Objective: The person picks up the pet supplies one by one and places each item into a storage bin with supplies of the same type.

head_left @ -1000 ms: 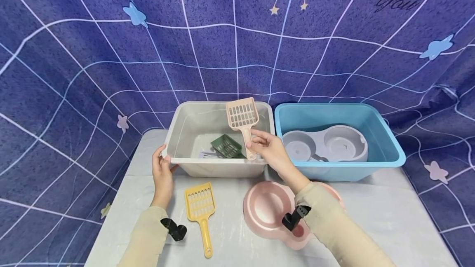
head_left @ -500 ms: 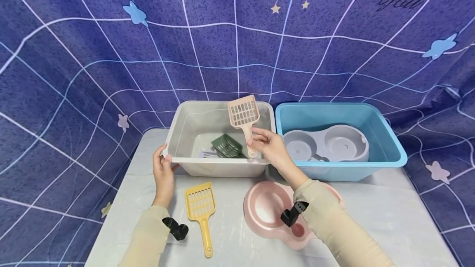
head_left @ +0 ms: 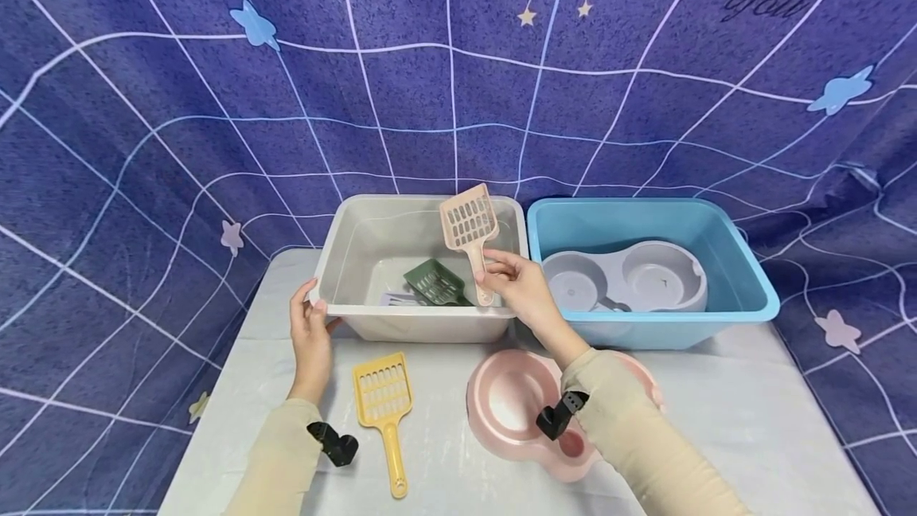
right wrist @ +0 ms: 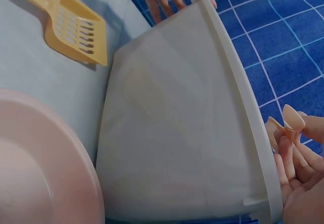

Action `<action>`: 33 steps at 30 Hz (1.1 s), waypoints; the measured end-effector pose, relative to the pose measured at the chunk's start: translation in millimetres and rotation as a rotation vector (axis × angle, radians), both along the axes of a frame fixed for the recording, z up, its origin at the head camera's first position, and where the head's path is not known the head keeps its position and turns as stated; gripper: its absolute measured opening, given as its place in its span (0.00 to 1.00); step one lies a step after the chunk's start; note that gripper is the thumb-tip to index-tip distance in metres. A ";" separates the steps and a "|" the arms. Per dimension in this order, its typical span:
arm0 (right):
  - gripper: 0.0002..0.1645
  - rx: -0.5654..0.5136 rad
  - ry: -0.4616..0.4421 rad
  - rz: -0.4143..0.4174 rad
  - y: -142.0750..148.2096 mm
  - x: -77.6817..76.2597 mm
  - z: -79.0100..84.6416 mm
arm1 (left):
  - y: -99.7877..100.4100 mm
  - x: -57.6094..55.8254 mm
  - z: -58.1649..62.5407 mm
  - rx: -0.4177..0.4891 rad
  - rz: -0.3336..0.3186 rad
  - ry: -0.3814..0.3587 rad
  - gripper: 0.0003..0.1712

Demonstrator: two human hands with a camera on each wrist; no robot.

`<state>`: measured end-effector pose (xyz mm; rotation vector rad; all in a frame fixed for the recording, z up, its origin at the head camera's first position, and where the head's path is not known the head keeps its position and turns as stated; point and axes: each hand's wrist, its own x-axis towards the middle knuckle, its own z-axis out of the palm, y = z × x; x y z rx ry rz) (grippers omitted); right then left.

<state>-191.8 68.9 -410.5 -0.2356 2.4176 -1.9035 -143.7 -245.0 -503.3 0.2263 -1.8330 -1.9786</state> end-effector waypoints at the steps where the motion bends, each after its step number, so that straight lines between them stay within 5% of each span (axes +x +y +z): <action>1: 0.27 0.001 -0.001 -0.004 -0.2 -0.2 -0.5 | -0.1 0.2 0.4 0.000 0.000 0.002 0.25; 11: 0.26 -0.025 -0.001 -0.033 -0.7 1.2 -1.0 | -0.1 0.4 1.3 -0.018 -0.002 -0.020 0.26; 20: 0.24 -0.002 0.014 -0.059 -2.1 2.2 -2.4 | 9.3 12.1 25.6 -0.018 -0.010 -0.018 0.25; 33: 0.22 0.031 0.053 -0.089 -3.9 4.1 -5.0 | 9.0 11.9 26.4 -0.008 -0.015 -0.028 0.26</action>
